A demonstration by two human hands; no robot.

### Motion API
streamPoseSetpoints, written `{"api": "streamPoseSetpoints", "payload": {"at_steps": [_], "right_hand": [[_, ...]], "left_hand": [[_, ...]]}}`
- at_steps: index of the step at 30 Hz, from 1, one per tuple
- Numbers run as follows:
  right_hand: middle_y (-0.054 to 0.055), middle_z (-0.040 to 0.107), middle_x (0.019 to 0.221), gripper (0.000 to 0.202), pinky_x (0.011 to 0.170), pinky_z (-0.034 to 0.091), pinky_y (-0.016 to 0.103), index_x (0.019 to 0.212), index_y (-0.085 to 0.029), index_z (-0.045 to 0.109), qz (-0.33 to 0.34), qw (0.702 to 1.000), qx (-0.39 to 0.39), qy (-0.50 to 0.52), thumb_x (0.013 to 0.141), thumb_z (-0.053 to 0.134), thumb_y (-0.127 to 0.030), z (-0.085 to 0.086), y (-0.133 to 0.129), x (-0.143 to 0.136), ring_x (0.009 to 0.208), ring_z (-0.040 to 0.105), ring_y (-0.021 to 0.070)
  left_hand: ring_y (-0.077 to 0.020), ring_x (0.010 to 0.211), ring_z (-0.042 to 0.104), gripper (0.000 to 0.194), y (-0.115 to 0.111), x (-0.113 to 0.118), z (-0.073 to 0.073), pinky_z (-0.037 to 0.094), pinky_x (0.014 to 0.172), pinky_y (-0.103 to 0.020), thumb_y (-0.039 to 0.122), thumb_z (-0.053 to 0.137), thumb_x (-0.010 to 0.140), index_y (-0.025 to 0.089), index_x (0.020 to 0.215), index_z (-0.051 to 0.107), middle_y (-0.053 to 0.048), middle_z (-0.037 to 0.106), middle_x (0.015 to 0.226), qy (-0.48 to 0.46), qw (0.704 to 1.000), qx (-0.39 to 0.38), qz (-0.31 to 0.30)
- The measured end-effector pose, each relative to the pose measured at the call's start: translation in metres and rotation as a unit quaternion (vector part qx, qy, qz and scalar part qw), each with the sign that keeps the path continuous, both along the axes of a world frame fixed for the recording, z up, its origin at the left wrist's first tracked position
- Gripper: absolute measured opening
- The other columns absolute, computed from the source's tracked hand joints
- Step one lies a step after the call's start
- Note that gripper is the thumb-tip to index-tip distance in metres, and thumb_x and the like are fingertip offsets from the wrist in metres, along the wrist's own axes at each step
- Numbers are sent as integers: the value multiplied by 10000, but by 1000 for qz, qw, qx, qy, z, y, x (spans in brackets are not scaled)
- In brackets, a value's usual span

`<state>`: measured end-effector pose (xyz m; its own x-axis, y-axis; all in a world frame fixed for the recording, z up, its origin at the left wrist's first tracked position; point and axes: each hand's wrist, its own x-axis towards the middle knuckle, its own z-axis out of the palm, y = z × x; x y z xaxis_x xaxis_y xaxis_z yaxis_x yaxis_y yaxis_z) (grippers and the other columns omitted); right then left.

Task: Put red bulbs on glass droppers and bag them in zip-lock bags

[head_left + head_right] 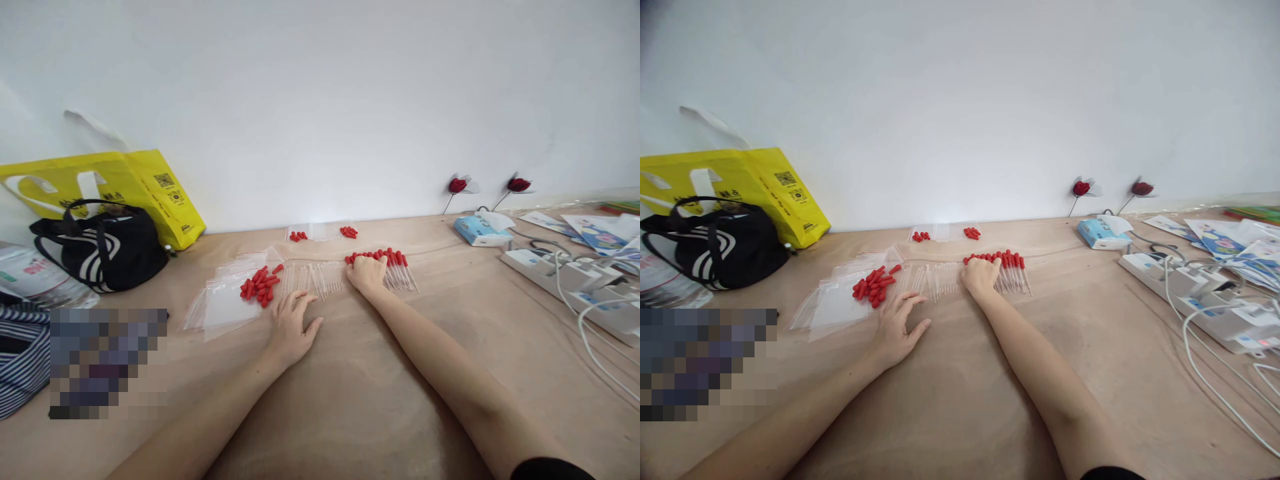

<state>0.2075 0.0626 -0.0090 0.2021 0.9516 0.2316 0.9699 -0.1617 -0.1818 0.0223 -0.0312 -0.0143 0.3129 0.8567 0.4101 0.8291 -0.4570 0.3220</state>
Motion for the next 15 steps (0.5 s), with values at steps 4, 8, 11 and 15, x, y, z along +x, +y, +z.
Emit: {"api": "streamPoseSetpoints", "payload": {"at_steps": [4,8,11,15], "right_hand": [[155,658,806,296,759,198,381,783,-127,652,0,1000,-3,5,789,382,-248,1,1,-3,738,585,227],[139,656,817,302,766,197,383,832,-134,630,7,1000,9,5,798,364,-273,4,-4,-4,747,582,221],[111,655,771,288,759,209,376,800,-158,633,30,999,5,23,779,386,-306,6,-8,-7,734,578,213],[113,648,735,276,775,211,381,748,-147,642,41,998,-32,28,749,417,-307,9,-9,-16,707,580,211]], "left_hand": [[-251,1058,452,296,0,-1,0,308,897,-444,251,545,733,234,1025,495,-70,482,1128,2,1000,-1,-3],[-251,1058,449,300,0,-1,1,301,896,-446,242,550,729,238,1024,502,-68,485,1129,6,1000,-4,-1],[-255,1033,455,287,-2,1,0,302,880,-442,249,558,725,236,1010,523,-64,501,1109,11,1000,6,12],[-254,943,480,213,3,-2,4,325,811,-423,291,547,739,235,942,575,-59,551,1005,31,997,38,62]]}}
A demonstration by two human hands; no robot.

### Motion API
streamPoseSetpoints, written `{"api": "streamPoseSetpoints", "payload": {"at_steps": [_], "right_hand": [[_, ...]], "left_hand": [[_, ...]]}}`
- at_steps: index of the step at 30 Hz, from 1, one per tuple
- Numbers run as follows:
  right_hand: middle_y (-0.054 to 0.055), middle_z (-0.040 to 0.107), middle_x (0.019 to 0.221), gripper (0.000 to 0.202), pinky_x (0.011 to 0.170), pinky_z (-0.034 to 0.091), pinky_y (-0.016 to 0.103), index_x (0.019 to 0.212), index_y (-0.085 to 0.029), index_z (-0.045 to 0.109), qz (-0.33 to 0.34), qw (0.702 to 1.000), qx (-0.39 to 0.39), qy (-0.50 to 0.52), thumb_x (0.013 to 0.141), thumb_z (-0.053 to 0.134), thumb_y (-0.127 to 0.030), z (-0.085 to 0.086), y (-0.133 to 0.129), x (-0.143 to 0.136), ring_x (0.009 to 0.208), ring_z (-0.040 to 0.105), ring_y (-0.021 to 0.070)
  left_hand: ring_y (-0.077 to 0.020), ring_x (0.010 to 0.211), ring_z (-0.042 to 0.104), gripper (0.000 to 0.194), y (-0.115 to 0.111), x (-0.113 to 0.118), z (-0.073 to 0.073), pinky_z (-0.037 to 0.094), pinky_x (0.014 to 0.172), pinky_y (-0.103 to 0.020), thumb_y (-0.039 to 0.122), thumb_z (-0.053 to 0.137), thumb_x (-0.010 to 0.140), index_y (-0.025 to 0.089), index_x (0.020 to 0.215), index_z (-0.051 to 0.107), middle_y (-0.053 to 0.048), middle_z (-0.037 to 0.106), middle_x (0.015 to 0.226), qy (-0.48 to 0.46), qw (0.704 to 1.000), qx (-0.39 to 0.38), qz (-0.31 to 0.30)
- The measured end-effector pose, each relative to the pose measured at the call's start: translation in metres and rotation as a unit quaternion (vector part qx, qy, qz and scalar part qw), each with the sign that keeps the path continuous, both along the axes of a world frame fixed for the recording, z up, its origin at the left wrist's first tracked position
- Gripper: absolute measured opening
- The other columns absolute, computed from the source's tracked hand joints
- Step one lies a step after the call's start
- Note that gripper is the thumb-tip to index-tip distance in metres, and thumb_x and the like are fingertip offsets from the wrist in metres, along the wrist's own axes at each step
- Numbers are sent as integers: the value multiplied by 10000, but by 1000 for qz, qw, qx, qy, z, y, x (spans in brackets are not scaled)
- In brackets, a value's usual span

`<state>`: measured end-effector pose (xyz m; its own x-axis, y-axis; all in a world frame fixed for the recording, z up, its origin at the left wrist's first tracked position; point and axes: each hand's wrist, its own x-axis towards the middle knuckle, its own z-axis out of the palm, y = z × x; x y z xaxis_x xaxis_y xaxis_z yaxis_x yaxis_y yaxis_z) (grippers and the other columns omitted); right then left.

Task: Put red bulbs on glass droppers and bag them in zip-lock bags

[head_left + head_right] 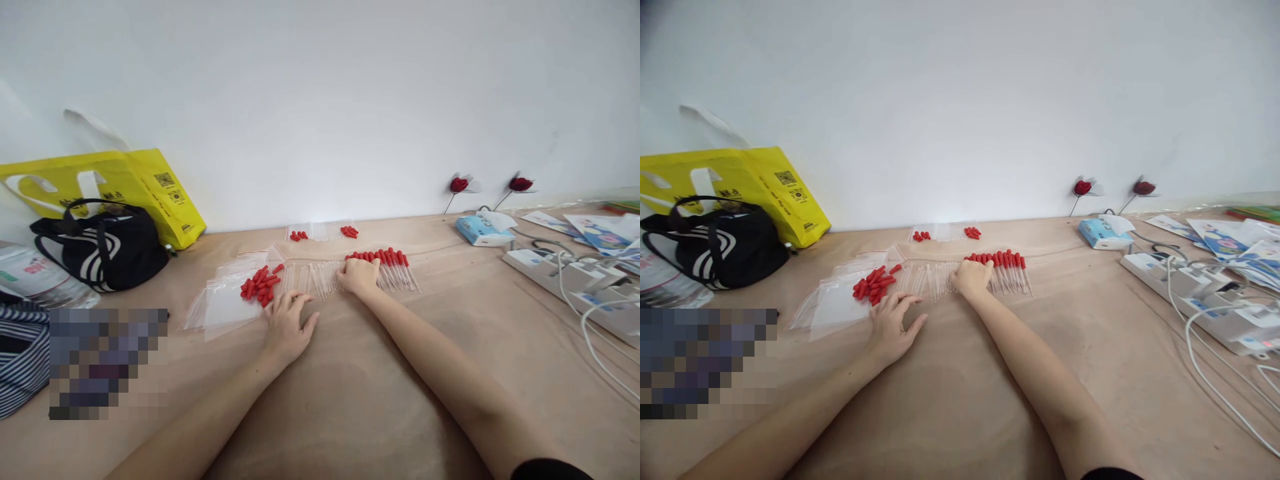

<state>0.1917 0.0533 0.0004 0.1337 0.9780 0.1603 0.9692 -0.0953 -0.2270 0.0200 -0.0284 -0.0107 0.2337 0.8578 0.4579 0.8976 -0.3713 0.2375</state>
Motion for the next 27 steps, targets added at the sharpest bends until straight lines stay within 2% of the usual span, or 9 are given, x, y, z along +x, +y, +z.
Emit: {"api": "streamPoseSetpoints", "payload": {"at_steps": [4,7,11,16,19,22,25,26,27], "right_hand": [[138,647,783,267,788,214,395,784,-127,644,-3,1000,-31,-2,735,437,-288,3,2,-5,736,586,227],[141,647,801,267,793,220,405,792,-126,641,-3,999,-45,5,737,442,-295,3,4,-6,749,587,235],[131,648,794,256,793,225,407,782,-129,636,-3,999,-43,7,738,440,-288,4,3,-7,730,587,229],[123,645,785,260,765,243,370,766,-134,625,17,1000,-5,-6,754,417,-291,11,-9,-1,753,577,225],[100,639,791,242,739,259,325,779,-142,602,84,996,38,9,781,403,-280,10,-26,8,784,564,204],[66,629,793,220,739,268,294,792,-151,568,177,979,87,49,823,384,-266,2,-50,22,753,550,166],[52,625,775,219,757,276,288,823,-150,563,268,952,124,81,853,363,-235,-10,-72,40,713,536,147],[55,629,798,219,766,275,292,869,-151,568,291,943,135,85,857,360,-219,-13,-78,46,726,535,146],[59,631,831,227,771,275,294,932,-158,569,310,936,144,85,861,358,-205,-16,-84,52,746,537,146]], "left_hand": [[-274,929,471,179,30,-20,14,310,785,-440,325,517,758,216,853,622,-78,566,949,36,994,44,97],[-304,963,447,204,65,-36,27,280,802,-484,341,490,763,222,828,643,-97,571,971,71,984,25,160],[-337,1013,434,216,106,-46,33,230,837,-540,338,494,747,217,837,648,-118,588,1013,115,976,-73,168],[-343,919,504,96,131,-44,30,239,816,-548,265,565,670,208,644,639,-94,637,808,124,975,-111,146],[-335,916,513,74,132,-40,32,247,818,-535,222,553,671,189,630,604,-91,640,780,115,978,-98,141],[-303,933,516,96,121,-35,39,256,841,-506,200,486,730,186,741,580,-82,643,837,93,986,-62,121],[-245,957,519,216,94,-25,41,300,863,-432,216,404,803,190,987,515,-64,619,960,58,994,-22,89],[-208,918,538,264,81,-21,40,342,845,-379,223,380,822,189,1068,470,-55,609,984,39,997,-12,65],[-184,861,556,287,67,-17,37,382,810,-339,222,375,829,174,1101,451,-60,603,984,-20,1000,-8,3]]}}
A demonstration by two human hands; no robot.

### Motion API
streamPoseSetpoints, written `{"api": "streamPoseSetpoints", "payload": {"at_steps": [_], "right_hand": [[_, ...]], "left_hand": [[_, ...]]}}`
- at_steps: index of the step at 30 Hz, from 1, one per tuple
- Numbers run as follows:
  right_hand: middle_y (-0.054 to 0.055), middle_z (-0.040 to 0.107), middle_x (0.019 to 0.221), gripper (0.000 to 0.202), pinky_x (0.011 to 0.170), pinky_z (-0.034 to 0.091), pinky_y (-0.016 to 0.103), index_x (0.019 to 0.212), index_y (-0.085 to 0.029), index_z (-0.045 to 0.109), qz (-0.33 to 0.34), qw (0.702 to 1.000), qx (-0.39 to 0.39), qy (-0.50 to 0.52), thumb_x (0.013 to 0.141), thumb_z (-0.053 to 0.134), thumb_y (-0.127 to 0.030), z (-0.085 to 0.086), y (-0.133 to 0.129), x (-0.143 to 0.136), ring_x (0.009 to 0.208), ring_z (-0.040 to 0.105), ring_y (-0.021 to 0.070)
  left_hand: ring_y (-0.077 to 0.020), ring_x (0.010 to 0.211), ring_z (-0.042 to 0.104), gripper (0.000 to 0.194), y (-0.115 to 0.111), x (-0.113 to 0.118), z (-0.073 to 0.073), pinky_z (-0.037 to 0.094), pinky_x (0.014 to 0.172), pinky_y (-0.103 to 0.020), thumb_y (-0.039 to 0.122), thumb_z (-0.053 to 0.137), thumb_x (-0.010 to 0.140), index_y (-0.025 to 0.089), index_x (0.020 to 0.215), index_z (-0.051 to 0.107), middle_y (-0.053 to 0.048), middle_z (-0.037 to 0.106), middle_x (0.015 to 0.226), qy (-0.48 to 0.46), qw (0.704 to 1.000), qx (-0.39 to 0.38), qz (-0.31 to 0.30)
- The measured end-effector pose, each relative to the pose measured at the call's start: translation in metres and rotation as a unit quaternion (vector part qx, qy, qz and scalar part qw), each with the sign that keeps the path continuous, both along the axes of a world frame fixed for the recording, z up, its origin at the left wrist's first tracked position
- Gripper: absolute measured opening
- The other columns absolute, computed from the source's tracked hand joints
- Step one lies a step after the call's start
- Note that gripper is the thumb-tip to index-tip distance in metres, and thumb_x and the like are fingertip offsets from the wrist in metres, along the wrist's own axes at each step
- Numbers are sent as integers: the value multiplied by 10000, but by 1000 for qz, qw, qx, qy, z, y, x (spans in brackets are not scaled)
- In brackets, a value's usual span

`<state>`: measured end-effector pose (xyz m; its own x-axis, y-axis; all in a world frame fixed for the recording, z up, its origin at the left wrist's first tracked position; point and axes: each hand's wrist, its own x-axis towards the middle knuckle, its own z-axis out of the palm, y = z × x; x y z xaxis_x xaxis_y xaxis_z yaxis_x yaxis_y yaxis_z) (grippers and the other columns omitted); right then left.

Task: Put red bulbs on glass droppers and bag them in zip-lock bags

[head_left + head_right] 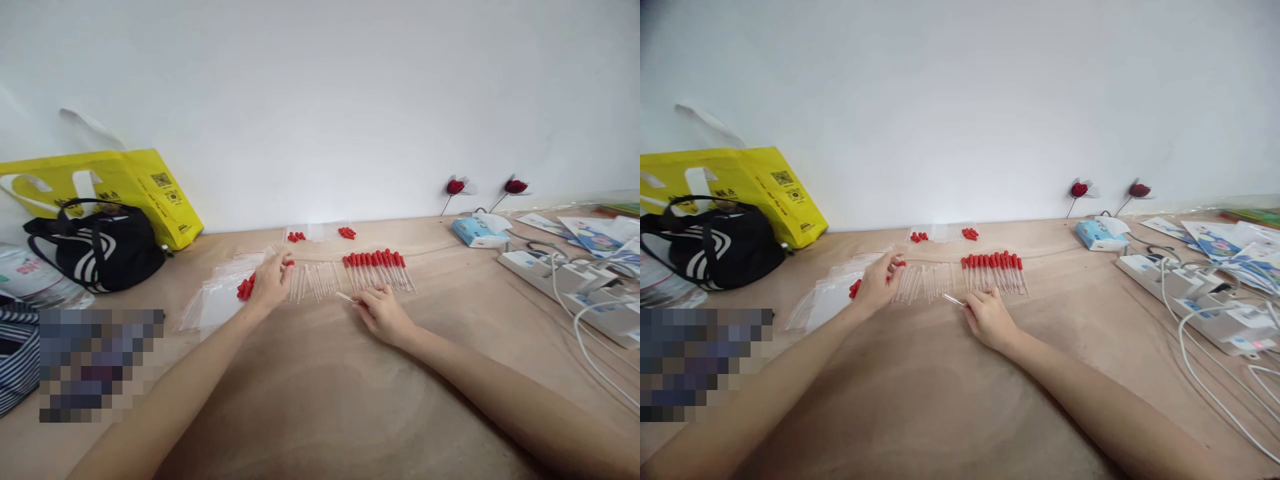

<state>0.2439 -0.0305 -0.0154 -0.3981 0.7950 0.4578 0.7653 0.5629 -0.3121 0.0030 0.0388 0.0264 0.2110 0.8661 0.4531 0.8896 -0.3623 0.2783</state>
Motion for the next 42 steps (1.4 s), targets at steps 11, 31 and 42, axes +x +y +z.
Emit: {"api": "streamPoseSetpoints", "payload": {"at_steps": [11,31,42], "right_hand": [[33,600,788,218,788,261,330,900,-215,638,72,997,8,-25,833,431,-206,-6,-17,11,759,519,130],[17,620,763,154,782,254,335,790,-187,600,28,998,-31,45,833,457,-226,-4,-21,-3,750,516,137],[-5,616,710,156,870,195,365,784,-178,562,43,998,13,53,845,421,-206,-7,-28,-13,646,522,104]], "left_hand": [[-166,765,568,113,-82,17,-32,444,759,-341,147,468,729,207,805,526,-5,609,787,-82,974,-112,-178],[-167,840,556,132,-87,30,-32,302,822,-372,229,458,833,232,867,585,15,658,827,4,984,-38,-171],[-155,853,565,163,-84,28,-38,226,931,-407,229,436,844,234,927,576,16,657,851,-9,983,-38,-179]]}}
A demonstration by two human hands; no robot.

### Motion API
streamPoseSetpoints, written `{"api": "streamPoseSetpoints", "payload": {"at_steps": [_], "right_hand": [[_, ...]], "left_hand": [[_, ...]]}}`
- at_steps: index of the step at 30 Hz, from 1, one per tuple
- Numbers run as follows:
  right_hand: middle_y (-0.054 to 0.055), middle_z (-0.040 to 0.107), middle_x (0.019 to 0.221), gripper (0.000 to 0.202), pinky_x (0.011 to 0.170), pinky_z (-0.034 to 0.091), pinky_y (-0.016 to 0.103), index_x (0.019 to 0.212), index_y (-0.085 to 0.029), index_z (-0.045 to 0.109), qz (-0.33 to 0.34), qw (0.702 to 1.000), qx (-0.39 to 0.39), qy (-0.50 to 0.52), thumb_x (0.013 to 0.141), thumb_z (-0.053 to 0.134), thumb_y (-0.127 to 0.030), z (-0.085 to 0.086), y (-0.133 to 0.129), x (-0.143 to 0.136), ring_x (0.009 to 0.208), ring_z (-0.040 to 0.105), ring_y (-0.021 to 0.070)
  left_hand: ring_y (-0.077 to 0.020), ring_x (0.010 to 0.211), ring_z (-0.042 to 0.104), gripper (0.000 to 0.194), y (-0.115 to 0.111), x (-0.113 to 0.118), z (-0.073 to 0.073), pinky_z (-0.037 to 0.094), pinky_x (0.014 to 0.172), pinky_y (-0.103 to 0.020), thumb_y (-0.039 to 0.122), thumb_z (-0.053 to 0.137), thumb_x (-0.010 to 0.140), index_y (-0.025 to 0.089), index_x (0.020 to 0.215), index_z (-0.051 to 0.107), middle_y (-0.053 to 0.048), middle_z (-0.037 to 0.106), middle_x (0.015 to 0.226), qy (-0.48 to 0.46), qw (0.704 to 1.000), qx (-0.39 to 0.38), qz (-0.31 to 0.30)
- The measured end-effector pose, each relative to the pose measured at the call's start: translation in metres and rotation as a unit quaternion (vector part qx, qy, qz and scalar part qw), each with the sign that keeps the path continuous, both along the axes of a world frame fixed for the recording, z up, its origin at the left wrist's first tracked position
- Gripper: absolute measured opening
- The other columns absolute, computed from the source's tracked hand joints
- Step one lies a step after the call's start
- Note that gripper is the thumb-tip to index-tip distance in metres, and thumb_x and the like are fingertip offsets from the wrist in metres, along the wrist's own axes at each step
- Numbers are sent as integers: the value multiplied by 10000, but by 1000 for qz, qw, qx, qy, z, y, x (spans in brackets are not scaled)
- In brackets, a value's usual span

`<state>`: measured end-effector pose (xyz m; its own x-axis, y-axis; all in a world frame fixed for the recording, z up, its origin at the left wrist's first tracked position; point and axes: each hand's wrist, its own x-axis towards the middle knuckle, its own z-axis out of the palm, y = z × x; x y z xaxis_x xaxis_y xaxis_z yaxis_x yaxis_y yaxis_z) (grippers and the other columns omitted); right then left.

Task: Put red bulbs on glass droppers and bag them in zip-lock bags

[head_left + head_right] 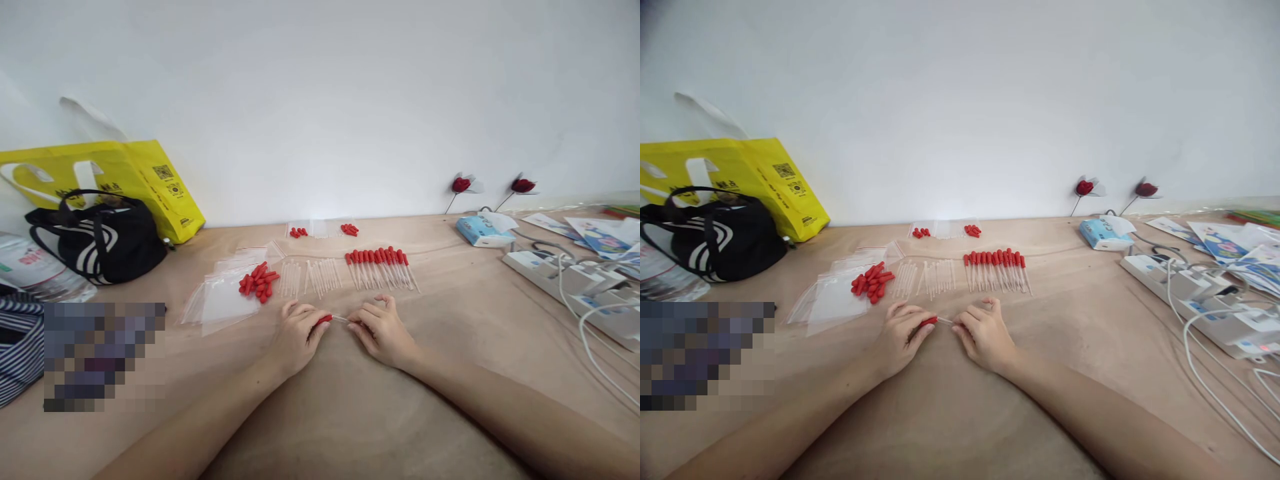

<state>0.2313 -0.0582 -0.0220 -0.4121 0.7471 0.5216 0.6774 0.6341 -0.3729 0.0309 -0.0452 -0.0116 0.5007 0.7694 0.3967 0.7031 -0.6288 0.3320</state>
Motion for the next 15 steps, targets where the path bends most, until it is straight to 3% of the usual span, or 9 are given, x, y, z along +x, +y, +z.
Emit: {"api": "streamPoseSetpoints", "payload": {"at_steps": [7,15], "right_hand": [[1,613,719,125,833,232,335,804,-166,544,42,999,20,5,839,425,-181,-3,-2,-3,630,500,99],[-1,592,691,165,804,219,340,818,-155,551,82,990,115,-31,829,390,-119,-6,4,2,611,480,92]], "left_hand": [[-156,800,567,140,0,0,1,242,898,-408,257,464,831,230,837,602,23,656,771,-18,1000,-19,14],[-141,793,565,128,-5,0,3,168,934,-418,223,460,836,228,806,585,43,659,749,-20,999,8,-38]]}}
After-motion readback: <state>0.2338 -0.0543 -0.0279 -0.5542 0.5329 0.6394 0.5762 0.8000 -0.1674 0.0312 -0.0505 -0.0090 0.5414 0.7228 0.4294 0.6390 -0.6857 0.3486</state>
